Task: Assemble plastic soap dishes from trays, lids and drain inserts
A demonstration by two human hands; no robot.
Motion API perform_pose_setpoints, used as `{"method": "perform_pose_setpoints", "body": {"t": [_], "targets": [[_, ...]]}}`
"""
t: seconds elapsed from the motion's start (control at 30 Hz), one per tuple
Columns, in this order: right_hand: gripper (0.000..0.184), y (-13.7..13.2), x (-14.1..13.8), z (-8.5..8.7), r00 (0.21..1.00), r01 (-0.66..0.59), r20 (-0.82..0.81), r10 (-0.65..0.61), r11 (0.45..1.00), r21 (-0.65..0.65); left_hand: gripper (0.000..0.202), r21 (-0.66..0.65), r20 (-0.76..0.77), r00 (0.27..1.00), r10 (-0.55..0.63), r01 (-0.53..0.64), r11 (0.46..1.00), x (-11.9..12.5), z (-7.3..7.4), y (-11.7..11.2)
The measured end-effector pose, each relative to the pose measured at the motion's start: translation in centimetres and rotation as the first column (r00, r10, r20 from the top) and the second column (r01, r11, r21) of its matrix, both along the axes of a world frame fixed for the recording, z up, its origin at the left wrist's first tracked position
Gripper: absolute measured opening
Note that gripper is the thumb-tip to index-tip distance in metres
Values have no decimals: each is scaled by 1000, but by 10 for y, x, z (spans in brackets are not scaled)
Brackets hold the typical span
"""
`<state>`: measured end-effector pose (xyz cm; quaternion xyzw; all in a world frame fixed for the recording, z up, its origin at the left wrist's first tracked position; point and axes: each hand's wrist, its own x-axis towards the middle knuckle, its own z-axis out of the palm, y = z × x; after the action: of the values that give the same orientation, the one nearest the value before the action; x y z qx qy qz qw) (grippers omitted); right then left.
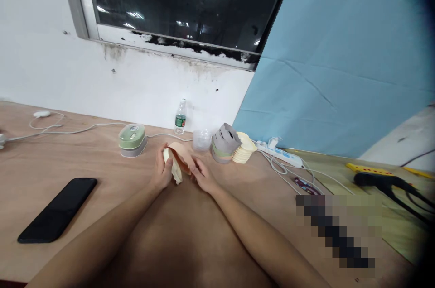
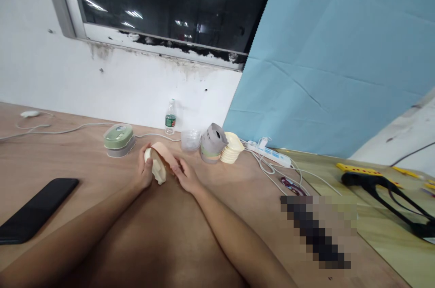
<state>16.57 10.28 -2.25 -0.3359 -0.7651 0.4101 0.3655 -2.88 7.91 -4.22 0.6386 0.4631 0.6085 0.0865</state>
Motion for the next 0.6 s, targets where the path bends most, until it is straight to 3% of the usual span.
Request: {"method": "perform_pose_setpoints", "body": {"t": [0.13, 0.33, 0.47, 0.6], "targets": [[52, 10, 1, -8, 979, 168, -113, -170, 985, -29, 57, -10, 40, 999, 10, -10, 1000, 2, 1, -1], [49, 13, 2, -6, 949, 280, -185, -255, 951, 129, 57, -18, 31, 999, 27, -27, 999, 3, 6, -3], [44, 18, 20, 23, 880, 443, -290, -376, 870, 219, 58, 2, 16, 1000, -10, 10, 1000, 2, 8, -4], [48, 35, 61, 68, 661, 665, -547, -514, 739, 109, 60, -16, -34, 999, -34, 33, 999, 3, 10, -6]]}}
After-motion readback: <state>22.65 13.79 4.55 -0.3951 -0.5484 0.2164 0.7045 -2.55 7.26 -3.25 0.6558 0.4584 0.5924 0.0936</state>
